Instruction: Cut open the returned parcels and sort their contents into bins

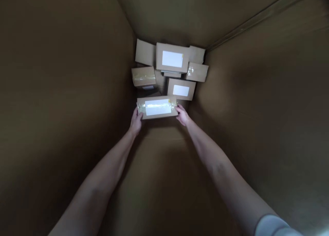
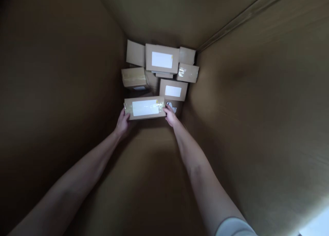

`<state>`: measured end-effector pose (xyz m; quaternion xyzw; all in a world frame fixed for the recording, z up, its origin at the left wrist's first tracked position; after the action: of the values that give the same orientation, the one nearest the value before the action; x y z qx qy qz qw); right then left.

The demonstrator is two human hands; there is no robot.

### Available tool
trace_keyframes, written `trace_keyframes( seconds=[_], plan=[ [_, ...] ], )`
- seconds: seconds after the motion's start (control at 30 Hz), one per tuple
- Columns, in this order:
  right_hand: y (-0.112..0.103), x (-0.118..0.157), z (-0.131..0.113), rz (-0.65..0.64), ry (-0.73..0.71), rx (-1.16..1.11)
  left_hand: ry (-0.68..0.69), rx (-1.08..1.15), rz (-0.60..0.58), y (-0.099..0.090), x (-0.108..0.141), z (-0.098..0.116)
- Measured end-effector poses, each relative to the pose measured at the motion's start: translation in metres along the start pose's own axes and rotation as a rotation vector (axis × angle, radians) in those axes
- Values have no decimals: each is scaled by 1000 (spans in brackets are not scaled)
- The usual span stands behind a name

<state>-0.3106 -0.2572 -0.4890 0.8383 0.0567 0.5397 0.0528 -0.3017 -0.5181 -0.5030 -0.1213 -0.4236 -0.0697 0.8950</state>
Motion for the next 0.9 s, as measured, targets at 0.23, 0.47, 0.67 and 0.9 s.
trace_keyframes(
  seconds=[0.23, 0.47, 0.67, 0.9],
  plan=[
    [19, 168, -76, 130, -40, -161, 120, 11, -130, -32, 113, 138],
    [23, 380, -120, 276, -585, -189, 384, -89, -239, -39, 276, 289],
    [-27, 536, -77, 587, -817, -174, 443, -133, -448, 39, 396, 341],
    [-150, 637, 31, 680, -867, -310, 342, -141, -741, 209, 469, 313]
  ],
)
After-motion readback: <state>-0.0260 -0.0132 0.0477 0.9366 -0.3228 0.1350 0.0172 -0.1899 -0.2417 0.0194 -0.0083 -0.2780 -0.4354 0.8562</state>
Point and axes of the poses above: each hand's wrist, its own x-axis away from the middle knuckle, its own y-axis out of the palm, z = x × y, the point moved 4 cm from there along -x, towards the middle knuckle, and after that the axes turned 8 degrees about -z, right-handed, at the moved point
